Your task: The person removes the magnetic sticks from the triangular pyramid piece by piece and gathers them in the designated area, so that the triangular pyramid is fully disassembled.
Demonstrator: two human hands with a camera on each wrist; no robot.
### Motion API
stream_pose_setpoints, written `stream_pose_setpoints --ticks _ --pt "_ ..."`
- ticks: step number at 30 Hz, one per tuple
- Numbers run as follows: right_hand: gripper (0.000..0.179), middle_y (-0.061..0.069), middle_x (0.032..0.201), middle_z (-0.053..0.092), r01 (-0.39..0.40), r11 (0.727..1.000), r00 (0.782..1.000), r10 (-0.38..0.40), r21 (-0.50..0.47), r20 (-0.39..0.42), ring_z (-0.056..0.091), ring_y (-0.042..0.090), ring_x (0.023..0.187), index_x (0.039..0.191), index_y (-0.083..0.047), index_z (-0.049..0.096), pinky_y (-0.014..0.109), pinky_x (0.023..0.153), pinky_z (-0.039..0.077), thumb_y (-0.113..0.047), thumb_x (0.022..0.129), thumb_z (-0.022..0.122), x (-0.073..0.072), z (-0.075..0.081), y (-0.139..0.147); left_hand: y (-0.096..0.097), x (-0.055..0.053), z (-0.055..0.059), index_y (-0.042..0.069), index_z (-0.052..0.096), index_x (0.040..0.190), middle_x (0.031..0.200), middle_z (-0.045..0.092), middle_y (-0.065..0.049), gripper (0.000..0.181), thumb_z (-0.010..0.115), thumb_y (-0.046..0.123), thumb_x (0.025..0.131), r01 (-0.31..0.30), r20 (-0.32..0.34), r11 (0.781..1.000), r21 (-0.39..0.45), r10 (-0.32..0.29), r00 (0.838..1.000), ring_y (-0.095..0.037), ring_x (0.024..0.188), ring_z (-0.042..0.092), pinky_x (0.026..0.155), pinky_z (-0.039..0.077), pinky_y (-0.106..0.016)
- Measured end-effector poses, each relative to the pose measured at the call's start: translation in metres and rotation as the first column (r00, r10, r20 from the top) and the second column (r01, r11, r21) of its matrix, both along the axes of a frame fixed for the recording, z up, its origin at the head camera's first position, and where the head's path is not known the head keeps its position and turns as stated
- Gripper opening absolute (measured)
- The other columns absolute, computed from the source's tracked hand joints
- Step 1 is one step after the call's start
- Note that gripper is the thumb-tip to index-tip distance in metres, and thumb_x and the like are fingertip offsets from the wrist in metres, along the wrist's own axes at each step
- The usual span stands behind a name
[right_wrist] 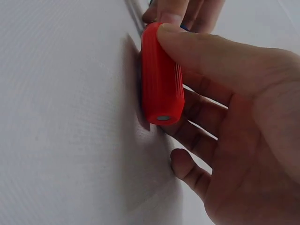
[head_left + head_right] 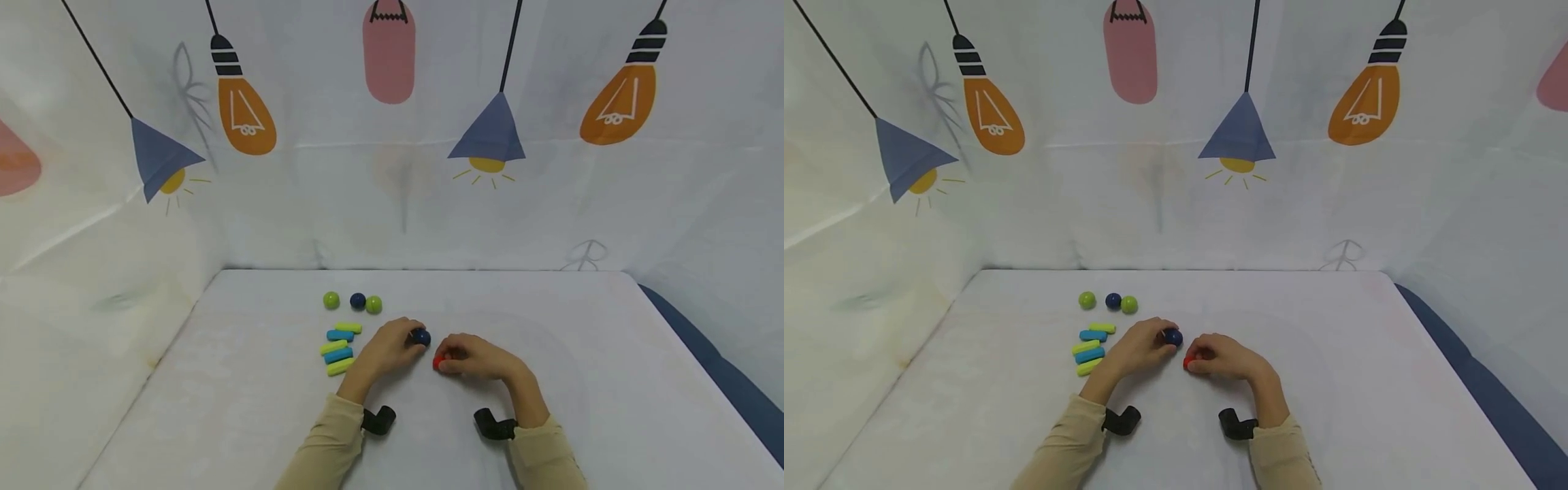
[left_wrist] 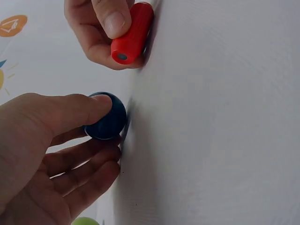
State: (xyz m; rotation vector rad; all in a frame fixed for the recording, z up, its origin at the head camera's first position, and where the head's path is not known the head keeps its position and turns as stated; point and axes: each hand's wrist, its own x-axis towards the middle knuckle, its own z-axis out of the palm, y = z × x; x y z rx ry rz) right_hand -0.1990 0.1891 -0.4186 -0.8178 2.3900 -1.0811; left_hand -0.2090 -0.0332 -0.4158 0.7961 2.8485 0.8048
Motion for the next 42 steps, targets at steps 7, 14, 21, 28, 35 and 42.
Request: stream_pose_setpoints --ticks 7,14,21,28,35,42 --pt "0.017 0.0 0.092 0.062 0.025 0.999 0.999 -0.023 -0.025 0.044 0.054 0.009 0.077 0.104 -0.015 0.064 0.024 0.069 0.046 -0.026 0.094 0.059 0.002 -0.003 -0.003 -0.004 -0.012 0.0 0.009 0.061 0.121 0.111 0.059 -0.005 0.037 0.068 0.021 0.087 -0.015 -0.037 1.0 -0.022 0.014 0.999 -0.014 0.096 0.059 0.086 0.05 -0.029" --pt "0.023 -0.002 0.113 0.061 0.023 1.0 1.0 -0.024 0.02 0.019 0.053 0.015 0.1 0.117 -0.02 0.062 0.038 0.089 0.044 -0.027 0.098 0.05 -0.001 0.001 -0.006 -0.014 -0.038 0.017 0.02 0.061 0.122 0.116 0.061 -0.002 0.037 0.068 0.026 0.087 -0.094 -0.182 0.983 -0.159 0.064 0.981 -0.022 0.107 0.058 0.092 0.046 -0.042" --pt "0.024 -0.003 0.117 0.061 0.035 0.999 0.999 -0.035 0.031 0.021 0.052 0.017 0.107 0.118 -0.022 0.062 0.045 0.096 0.04 -0.028 0.099 0.048 -0.002 0.003 -0.011 -0.031 -0.061 0.023 0.021 0.063 0.118 0.116 0.064 -0.001 0.035 0.07 0.024 0.084 -0.187 -0.245 0.961 -0.203 0.135 0.96 -0.025 0.108 0.058 0.097 0.038 -0.052" --pt "0.02 -0.003 0.081 0.059 0.074 0.997 0.995 -0.076 0.037 0.072 0.053 0.014 0.081 0.11 -0.018 0.06 0.031 0.078 0.042 -0.029 0.098 0.05 -0.001 0.001 -0.012 -0.038 -0.064 0.017 0.019 0.064 0.115 0.113 0.066 -0.004 0.034 0.072 0.017 0.083 -0.187 -0.207 0.962 -0.197 0.145 0.967 -0.026 0.106 0.06 0.101 0.032 -0.054" --pt "0.017 -0.003 0.084 0.059 0.1 0.994 0.992 -0.103 0.041 0.078 0.053 0.015 0.085 0.108 -0.018 0.059 0.031 0.078 0.042 -0.029 0.097 0.051 0.0 -0.001 -0.008 -0.038 -0.064 0.013 0.02 0.057 0.125 0.123 0.061 -0.005 0.046 0.073 0.022 0.082 -0.169 -0.175 0.96 -0.223 0.131 0.976 -0.027 0.112 0.057 0.104 0.029 -0.057" --pt "0.016 -0.003 0.091 0.062 0.134 0.991 0.989 -0.135 0.016 0.057 0.054 0.014 0.087 0.104 -0.018 0.058 0.031 0.08 0.043 -0.031 0.095 0.055 -0.005 -0.002 -0.001 -0.029 -0.042 0.02 0.02 0.055 0.127 0.128 0.056 -0.005 0.046 0.07 0.025 0.084 -0.179 -0.19 0.977 -0.117 0.155 0.97 -0.029 0.115 0.054 0.104 0.025 -0.06"
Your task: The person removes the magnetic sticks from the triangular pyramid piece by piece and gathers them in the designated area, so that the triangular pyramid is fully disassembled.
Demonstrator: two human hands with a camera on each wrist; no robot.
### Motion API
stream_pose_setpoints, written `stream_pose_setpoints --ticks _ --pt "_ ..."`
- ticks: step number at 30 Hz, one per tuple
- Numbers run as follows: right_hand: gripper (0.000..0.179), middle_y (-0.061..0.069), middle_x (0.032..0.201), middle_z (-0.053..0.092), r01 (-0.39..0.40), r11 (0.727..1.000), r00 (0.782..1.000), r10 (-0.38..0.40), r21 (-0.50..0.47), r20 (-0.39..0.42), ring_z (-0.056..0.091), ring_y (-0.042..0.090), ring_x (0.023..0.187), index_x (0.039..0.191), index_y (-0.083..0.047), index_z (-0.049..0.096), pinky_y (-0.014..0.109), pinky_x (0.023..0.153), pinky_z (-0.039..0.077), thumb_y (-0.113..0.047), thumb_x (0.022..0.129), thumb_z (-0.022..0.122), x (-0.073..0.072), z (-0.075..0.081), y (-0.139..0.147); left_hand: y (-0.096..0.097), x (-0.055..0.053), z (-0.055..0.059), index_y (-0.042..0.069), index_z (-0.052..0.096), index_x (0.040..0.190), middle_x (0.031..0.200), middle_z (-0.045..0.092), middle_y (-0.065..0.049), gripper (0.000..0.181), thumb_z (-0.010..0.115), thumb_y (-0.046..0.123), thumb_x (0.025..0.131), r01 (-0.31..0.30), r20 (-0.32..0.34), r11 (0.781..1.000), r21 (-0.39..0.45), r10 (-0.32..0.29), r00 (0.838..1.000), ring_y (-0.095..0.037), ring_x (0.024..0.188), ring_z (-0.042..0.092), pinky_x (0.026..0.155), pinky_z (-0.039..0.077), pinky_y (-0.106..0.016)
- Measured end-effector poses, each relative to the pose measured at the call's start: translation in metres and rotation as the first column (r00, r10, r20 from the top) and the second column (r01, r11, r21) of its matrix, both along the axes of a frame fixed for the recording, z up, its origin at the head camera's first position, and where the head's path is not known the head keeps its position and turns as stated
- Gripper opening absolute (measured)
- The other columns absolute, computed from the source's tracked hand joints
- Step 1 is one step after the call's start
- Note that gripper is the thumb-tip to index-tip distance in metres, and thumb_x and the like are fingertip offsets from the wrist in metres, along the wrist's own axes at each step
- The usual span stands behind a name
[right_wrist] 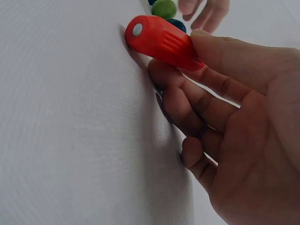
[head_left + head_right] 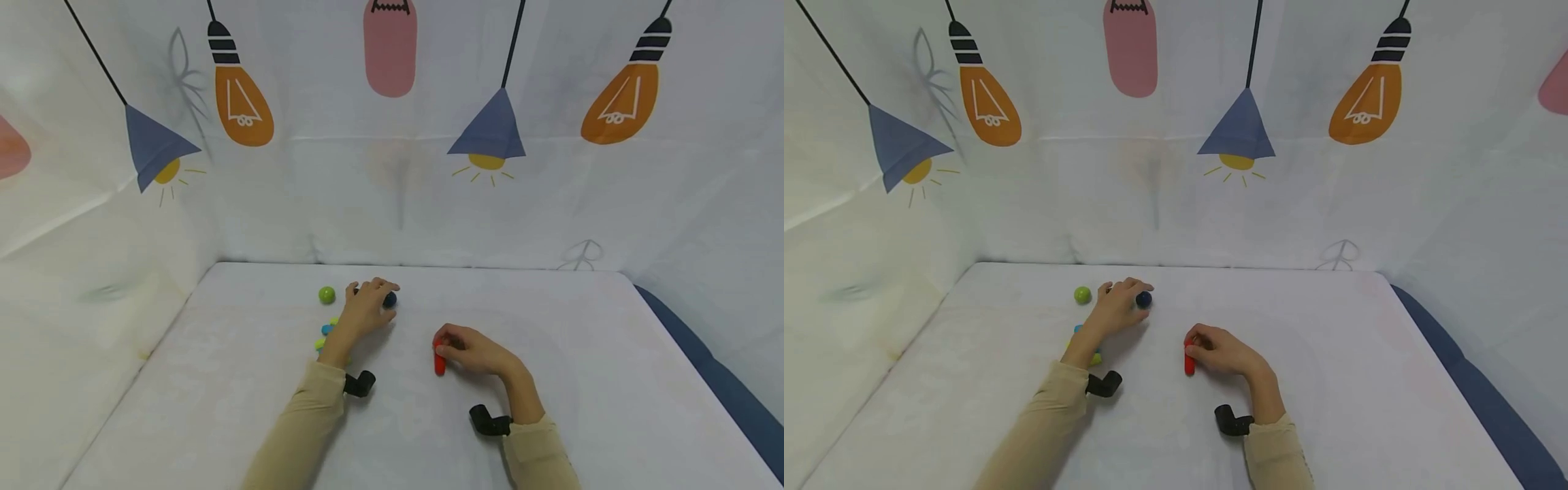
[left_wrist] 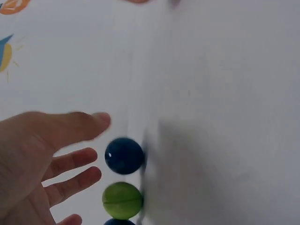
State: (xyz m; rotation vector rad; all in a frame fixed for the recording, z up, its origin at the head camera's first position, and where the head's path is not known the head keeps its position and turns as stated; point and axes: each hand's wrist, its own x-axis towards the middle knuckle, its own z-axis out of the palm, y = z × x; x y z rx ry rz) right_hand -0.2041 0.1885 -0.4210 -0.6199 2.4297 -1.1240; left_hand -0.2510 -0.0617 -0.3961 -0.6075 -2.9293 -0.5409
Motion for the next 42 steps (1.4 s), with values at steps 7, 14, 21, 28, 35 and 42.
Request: stream_pose_setpoints --ticks 7,14,21,28,35,42 --pt "0.018 -0.004 0.09 0.06 -0.029 1.0 1.0 0.029 -0.011 -0.013 0.054 0.015 0.086 0.104 -0.021 0.058 0.029 0.076 0.045 -0.035 0.094 0.057 -0.003 -0.001 0.004 0.009 0.034 -0.002 0.014 0.059 0.123 0.121 0.062 -0.004 0.032 0.06 0.024 0.093 0.149 0.13 0.967 0.207 -0.178 0.975 -0.021 0.106 0.06 0.09 0.046 -0.042" --pt "0.02 -0.001 0.094 0.066 -0.035 0.992 0.999 0.032 -0.119 -0.023 0.06 0.015 0.087 0.106 -0.016 0.058 0.028 0.08 0.047 -0.029 0.091 0.063 -0.003 0.003 0.005 0.013 0.048 -0.004 0.01 0.057 0.116 0.112 0.064 -0.004 0.034 0.067 0.026 0.088 0.241 0.233 0.91 0.336 -0.328 0.916 -0.017 0.099 0.061 0.086 0.05 -0.031" --pt "0.021 0.006 0.099 0.067 -0.054 0.974 0.998 0.048 -0.221 -0.03 0.063 0.019 0.092 0.104 -0.013 0.057 0.025 0.081 0.05 -0.024 0.089 0.066 -0.003 0.004 0.002 0.015 0.05 -0.004 0.009 0.059 0.109 0.103 0.065 -0.002 0.026 0.069 0.02 0.087 0.258 0.233 0.905 0.338 -0.346 0.909 -0.015 0.093 0.062 0.083 0.051 -0.027" --pt "0.017 0.006 0.102 0.067 -0.092 0.961 0.996 0.087 -0.261 -0.03 0.064 0.022 0.097 0.102 -0.011 0.057 0.027 0.083 0.05 -0.021 0.09 0.064 -0.003 0.001 -0.002 0.016 0.051 -0.004 0.012 0.062 0.104 0.098 0.066 0.002 0.021 0.07 0.015 0.085 0.319 0.18 0.889 0.328 -0.39 0.903 -0.013 0.089 0.061 0.081 0.051 -0.025" --pt "0.015 0.002 0.1 0.067 -0.101 0.982 0.994 0.107 -0.162 0.03 0.062 0.015 0.093 0.103 -0.015 0.061 0.026 0.082 0.048 -0.027 0.093 0.059 -0.002 0.002 -0.006 0.002 0.049 -0.002 0.015 0.067 0.099 0.092 0.066 0.006 0.017 0.071 0.013 0.083 0.36 0.233 0.892 0.274 -0.424 0.875 -0.007 0.079 0.059 0.071 0.049 -0.019" --pt "0.017 0.0 0.1 0.065 -0.077 0.993 0.996 0.081 -0.088 0.035 0.059 0.014 0.092 0.104 -0.015 0.062 0.025 0.081 0.047 -0.029 0.096 0.055 0.0 -0.001 -0.006 -0.042 0.054 0.013 0.019 0.065 0.08 0.078 0.061 0.008 0.011 0.073 0.011 0.079 0.248 0.437 0.942 0.225 -0.325 0.838 -0.01 0.07 0.055 0.062 0.046 -0.024"
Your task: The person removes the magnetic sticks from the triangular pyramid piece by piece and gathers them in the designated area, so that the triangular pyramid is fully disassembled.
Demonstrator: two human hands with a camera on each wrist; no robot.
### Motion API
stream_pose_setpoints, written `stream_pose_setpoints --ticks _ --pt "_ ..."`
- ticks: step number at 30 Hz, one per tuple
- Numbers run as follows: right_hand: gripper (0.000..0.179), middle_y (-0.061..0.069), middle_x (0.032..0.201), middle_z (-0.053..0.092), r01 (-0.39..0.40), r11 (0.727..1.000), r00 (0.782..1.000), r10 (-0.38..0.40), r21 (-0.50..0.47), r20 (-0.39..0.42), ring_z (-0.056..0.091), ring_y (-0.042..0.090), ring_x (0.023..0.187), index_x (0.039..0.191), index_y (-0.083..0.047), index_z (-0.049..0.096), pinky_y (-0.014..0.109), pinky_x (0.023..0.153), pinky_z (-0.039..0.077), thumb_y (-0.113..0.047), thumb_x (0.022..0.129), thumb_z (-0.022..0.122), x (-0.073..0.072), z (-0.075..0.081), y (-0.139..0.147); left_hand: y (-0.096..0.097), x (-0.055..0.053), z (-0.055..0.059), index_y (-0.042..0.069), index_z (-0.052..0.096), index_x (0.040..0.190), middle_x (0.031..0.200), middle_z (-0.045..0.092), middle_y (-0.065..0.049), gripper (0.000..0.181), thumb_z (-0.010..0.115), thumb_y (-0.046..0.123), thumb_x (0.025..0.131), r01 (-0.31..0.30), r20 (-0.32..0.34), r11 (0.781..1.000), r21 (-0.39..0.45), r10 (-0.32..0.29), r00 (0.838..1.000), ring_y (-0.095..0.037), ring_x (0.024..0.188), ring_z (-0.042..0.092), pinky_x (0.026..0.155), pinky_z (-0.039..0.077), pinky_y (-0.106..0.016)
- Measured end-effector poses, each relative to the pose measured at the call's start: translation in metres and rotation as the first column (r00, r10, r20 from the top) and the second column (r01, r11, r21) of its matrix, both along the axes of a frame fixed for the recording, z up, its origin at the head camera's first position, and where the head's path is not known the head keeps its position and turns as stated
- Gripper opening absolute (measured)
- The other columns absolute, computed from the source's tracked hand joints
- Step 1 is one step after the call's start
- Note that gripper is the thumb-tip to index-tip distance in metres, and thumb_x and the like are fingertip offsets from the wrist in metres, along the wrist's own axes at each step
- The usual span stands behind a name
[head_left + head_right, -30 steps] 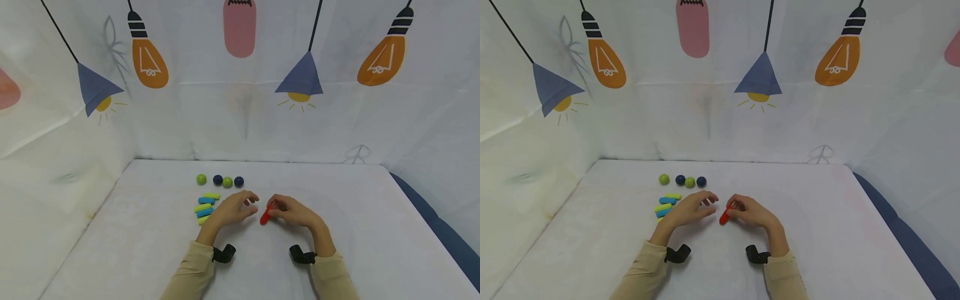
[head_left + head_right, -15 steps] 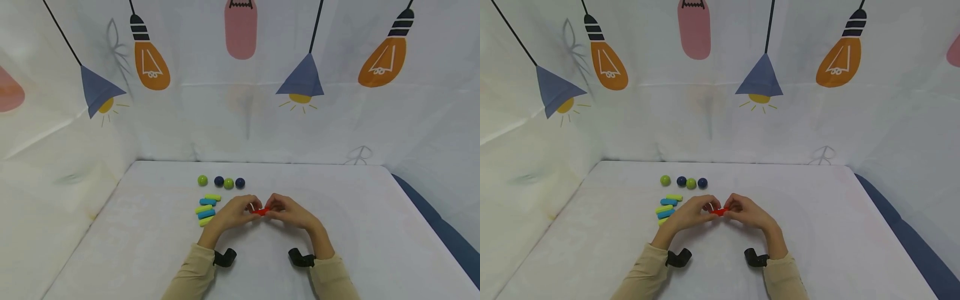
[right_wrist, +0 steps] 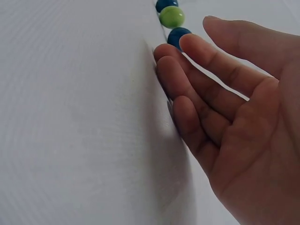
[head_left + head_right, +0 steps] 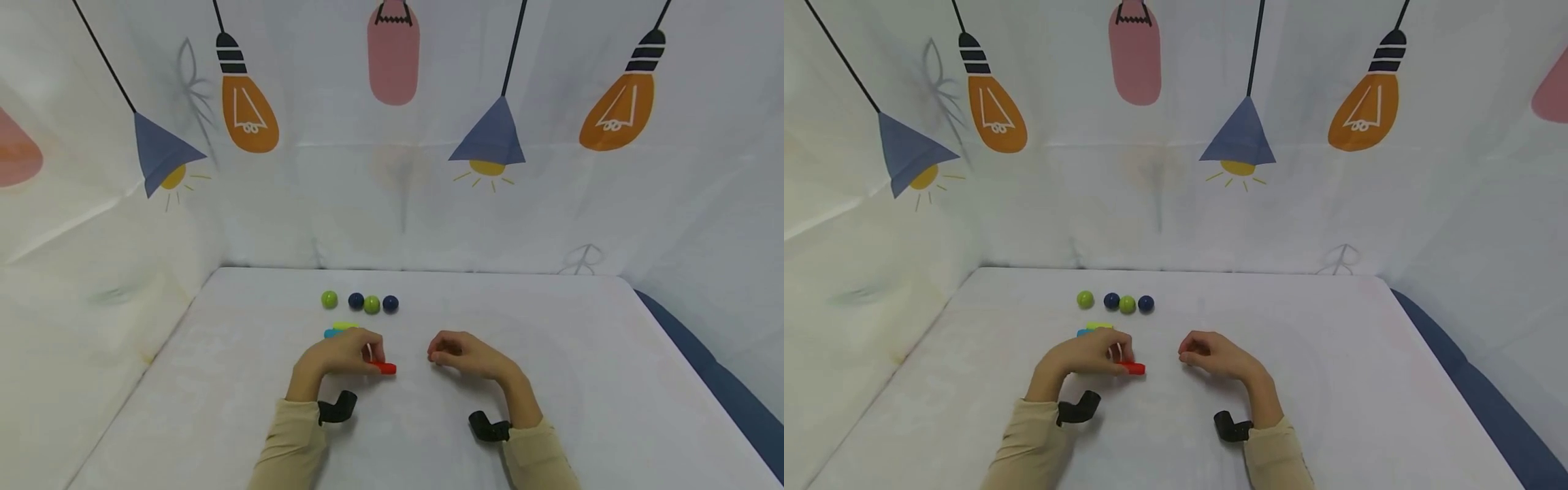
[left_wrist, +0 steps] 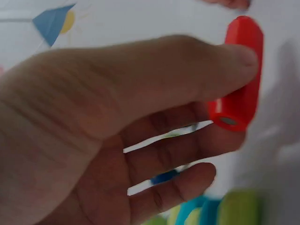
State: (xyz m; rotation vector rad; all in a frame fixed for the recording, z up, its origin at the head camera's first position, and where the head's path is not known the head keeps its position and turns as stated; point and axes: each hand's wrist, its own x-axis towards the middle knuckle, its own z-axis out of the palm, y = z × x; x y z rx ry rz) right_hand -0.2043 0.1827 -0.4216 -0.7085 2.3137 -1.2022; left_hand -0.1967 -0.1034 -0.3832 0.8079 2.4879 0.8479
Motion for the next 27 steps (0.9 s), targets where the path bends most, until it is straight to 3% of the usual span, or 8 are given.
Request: stream_pose_setpoints --ticks 5,9,21,27 --pt "0.017 -0.001 0.1 0.065 0.002 1.0 1.0 -0.002 0.003 -0.016 0.058 0.013 0.09 0.104 -0.016 0.062 0.024 0.079 0.047 -0.029 0.096 0.054 0.001 -0.003 -0.001 -0.033 0.009 0.011 0.016 0.063 0.076 0.074 0.058 0.003 0.014 0.075 0.01 0.073 -0.097 0.098 0.991 -0.089 0.106 0.99 -0.013 0.07 0.052 0.063 0.042 -0.029" --pt "0.016 -0.002 0.099 0.065 0.006 1.0 0.999 -0.005 0.014 -0.035 0.058 0.011 0.089 0.103 -0.018 0.062 0.023 0.078 0.047 -0.03 0.096 0.054 0.0 -0.004 -0.002 -0.046 0.011 0.014 0.013 0.063 0.078 0.072 0.057 0.002 0.017 0.078 0.011 0.072 -0.145 0.127 0.982 -0.117 0.16 0.979 -0.014 0.071 0.051 0.064 0.041 -0.029" --pt "0.015 -0.003 0.098 0.064 0.005 1.0 0.999 -0.005 -0.002 -0.036 0.058 0.011 0.088 0.103 -0.018 0.062 0.023 0.078 0.046 -0.029 0.096 0.055 -0.001 -0.006 -0.001 -0.04 0.012 0.013 0.012 0.06 0.08 0.073 0.054 0.0 0.021 0.078 0.006 0.071 -0.198 0.153 0.963 -0.18 0.227 0.962 -0.014 0.07 0.05 0.063 0.038 -0.028" --pt "0.016 -0.003 0.098 0.064 0.01 1.0 0.999 -0.01 0.002 -0.036 0.058 0.011 0.088 0.103 -0.017 0.062 0.023 0.078 0.047 -0.029 0.096 0.055 0.0 -0.006 -0.001 -0.039 0.008 0.01 0.009 0.059 0.08 0.069 0.052 0.001 0.022 0.075 -0.002 0.069 -0.174 0.138 0.968 -0.181 0.201 0.97 -0.013 0.066 0.048 0.061 0.037 -0.026"
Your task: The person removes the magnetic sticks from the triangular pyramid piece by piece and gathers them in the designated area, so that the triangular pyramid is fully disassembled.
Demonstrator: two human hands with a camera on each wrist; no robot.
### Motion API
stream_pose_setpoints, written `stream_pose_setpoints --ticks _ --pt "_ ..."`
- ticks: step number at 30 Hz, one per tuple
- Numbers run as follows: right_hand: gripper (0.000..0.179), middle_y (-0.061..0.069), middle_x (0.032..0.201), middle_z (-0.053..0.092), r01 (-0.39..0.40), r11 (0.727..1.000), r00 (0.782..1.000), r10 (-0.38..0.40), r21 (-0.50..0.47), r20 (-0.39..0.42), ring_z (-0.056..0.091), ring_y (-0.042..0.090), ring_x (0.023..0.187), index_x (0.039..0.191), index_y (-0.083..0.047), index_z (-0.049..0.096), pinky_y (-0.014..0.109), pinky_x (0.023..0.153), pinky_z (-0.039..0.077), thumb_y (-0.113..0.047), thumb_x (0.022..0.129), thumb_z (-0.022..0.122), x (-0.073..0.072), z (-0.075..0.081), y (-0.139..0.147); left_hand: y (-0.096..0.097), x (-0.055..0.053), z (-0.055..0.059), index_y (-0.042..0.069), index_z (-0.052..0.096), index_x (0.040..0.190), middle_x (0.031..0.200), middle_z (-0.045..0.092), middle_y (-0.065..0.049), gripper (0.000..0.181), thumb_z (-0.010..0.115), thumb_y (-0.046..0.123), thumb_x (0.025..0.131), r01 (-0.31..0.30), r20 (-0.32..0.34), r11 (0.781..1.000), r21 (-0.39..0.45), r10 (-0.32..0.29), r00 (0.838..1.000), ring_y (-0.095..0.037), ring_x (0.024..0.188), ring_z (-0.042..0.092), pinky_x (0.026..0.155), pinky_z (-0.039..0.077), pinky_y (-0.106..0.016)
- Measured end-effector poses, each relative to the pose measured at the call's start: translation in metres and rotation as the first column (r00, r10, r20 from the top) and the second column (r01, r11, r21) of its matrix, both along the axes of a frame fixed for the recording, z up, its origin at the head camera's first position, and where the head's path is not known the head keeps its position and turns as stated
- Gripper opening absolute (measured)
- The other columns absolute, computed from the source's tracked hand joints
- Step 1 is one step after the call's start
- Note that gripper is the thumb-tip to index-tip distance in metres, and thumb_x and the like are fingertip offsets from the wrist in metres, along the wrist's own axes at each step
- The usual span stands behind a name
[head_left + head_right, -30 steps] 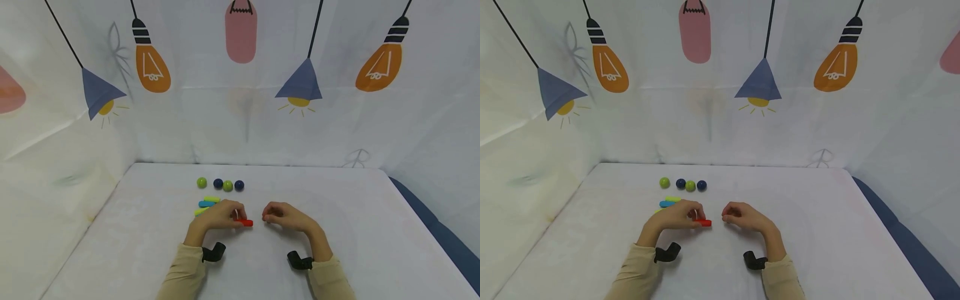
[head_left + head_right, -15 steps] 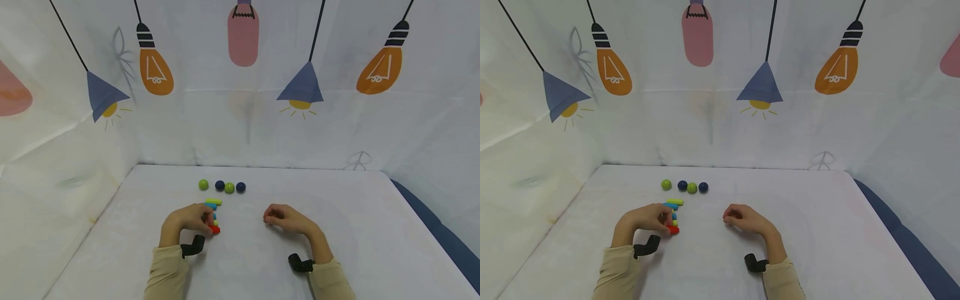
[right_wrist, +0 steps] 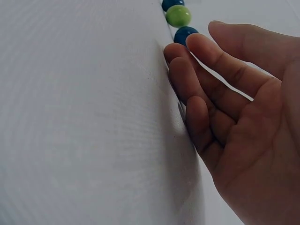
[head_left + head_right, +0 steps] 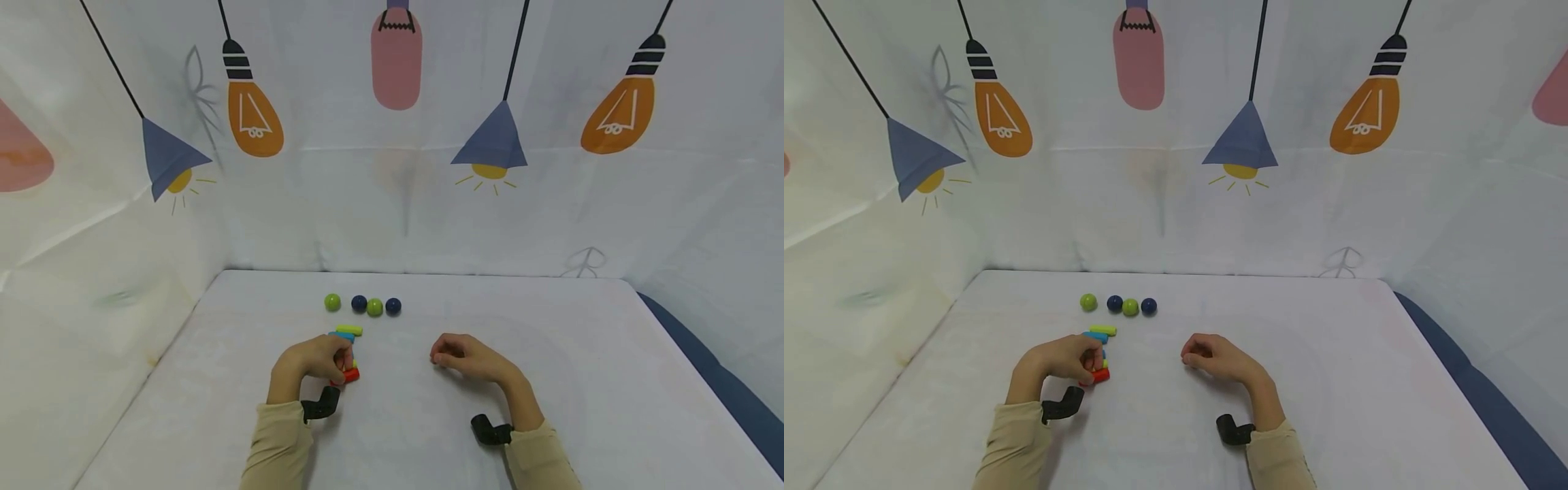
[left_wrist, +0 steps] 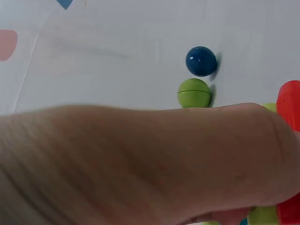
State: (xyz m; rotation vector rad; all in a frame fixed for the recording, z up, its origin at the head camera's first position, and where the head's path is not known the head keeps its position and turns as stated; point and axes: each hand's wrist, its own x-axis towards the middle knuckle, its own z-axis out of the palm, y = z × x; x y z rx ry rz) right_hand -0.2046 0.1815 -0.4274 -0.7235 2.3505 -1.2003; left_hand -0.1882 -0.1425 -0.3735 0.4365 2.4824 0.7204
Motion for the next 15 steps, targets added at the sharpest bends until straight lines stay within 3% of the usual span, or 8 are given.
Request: stream_pose_setpoints --ticks 9,15 --pt "0.018 -0.001 0.098 0.064 -0.001 1.0 1.0 0.001 -0.004 -0.009 0.058 0.011 0.087 0.105 -0.015 0.062 0.023 0.078 0.047 -0.029 0.096 0.055 -0.0001 0.0012 -0.0008 -0.0011 -0.0011 0.0008 0.009 0.061 0.084 0.07 0.052 -0.001 0.023 0.08 0.009 0.071 0.008 0.012 1.0 0.028 -0.008 1.0 -0.012 0.064 0.048 0.06 0.037 -0.026" --pt "0.025 0.001 0.101 0.065 0.021 1.0 1.0 -0.021 -0.016 -0.003 0.06 0.012 0.089 0.115 -0.012 0.057 0.025 0.081 0.046 -0.029 0.096 0.054 -0.0004 0.0032 -0.0009 -0.0013 -0.0034 0.0013 0.017 0.06 0.086 0.071 0.053 0.003 0.011 0.07 0.021 0.084 0.041 -0.09 0.999 0.028 -0.039 0.995 -0.01 0.064 0.048 0.06 0.038 -0.026"
